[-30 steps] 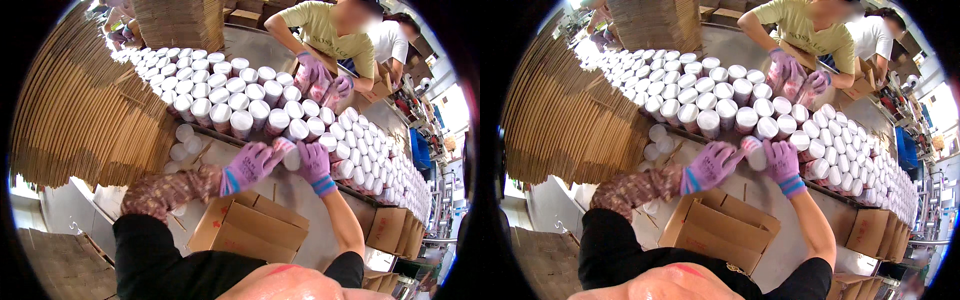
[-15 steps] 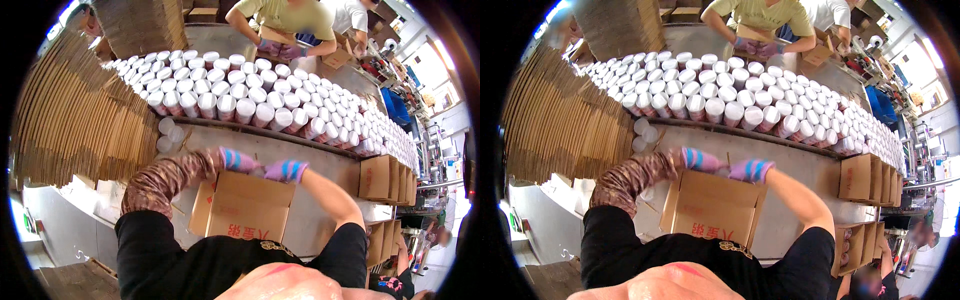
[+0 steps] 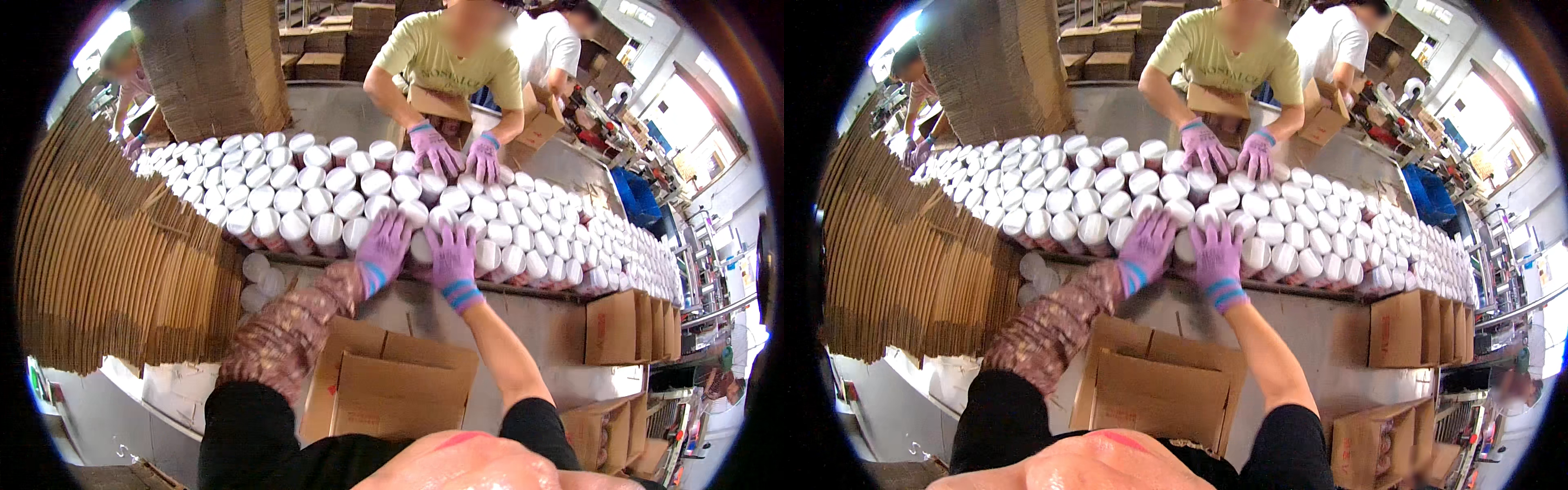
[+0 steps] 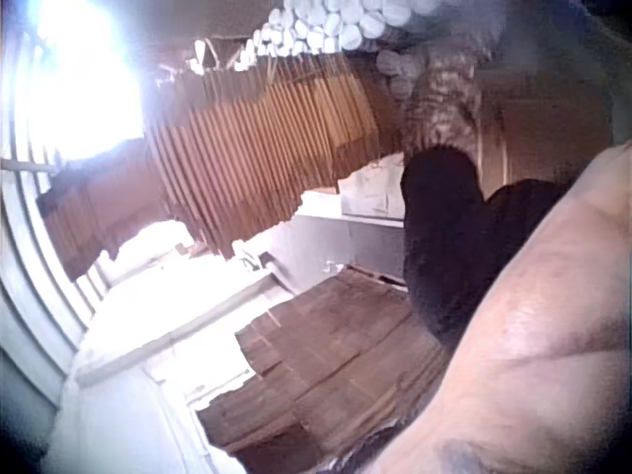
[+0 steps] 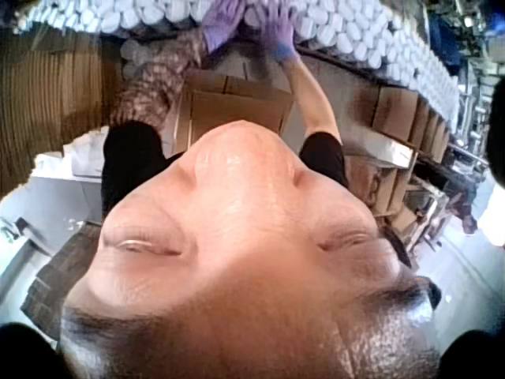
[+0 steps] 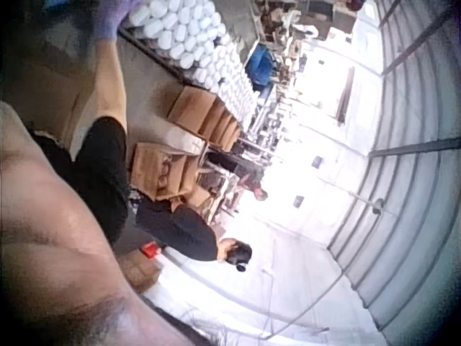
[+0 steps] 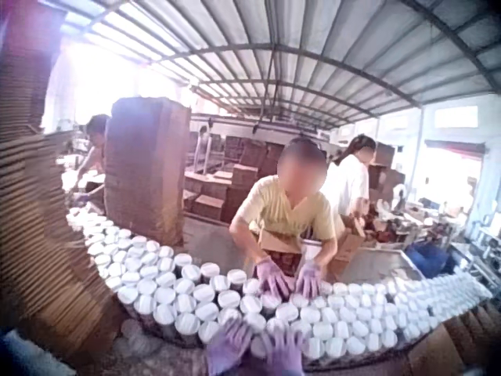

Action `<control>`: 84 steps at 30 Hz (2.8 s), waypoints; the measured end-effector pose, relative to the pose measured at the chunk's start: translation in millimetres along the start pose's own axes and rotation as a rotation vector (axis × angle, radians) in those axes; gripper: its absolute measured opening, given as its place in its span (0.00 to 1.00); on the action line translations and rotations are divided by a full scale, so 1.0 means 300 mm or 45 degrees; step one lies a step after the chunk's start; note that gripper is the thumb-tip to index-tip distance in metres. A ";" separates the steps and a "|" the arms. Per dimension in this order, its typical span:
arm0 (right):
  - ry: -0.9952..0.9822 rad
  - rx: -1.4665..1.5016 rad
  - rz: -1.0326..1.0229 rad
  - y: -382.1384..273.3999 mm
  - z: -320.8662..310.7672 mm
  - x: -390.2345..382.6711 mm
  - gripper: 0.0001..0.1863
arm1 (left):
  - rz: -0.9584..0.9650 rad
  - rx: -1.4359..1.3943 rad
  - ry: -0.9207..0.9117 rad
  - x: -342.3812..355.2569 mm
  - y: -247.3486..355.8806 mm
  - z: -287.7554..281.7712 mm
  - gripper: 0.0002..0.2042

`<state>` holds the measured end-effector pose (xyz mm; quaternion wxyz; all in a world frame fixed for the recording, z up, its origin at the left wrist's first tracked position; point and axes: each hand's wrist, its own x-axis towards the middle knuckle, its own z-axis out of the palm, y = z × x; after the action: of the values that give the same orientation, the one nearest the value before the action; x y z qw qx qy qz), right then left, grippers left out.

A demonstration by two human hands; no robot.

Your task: The person packs cylindrical cans into cardboard boxes on a conveyor belt. They pick cans from the belt, place them into boxes, and then fold and close the boxes before moving them aside.

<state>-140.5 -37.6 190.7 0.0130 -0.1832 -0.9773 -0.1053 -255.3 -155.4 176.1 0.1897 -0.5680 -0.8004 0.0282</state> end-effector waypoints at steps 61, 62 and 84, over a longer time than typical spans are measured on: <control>-0.233 2.618 0.658 -0.204 -0.399 -1.194 0.25 | -1.599 -2.646 -1.087 -1.015 0.282 -0.747 0.26; -0.177 2.797 0.981 -0.177 -0.441 -1.256 0.24 | -1.522 -2.641 -1.086 -0.959 0.314 -0.752 0.28; 0.879 0.356 0.744 0.103 -0.500 -1.688 0.33 | 0.143 -0.398 -1.138 -0.264 0.321 -0.280 0.53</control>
<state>340.9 -220.9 311.2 0.3907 -0.4014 -0.8281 -0.0196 -118.1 -208.7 207.2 -0.2629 -0.5643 -0.7662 0.1593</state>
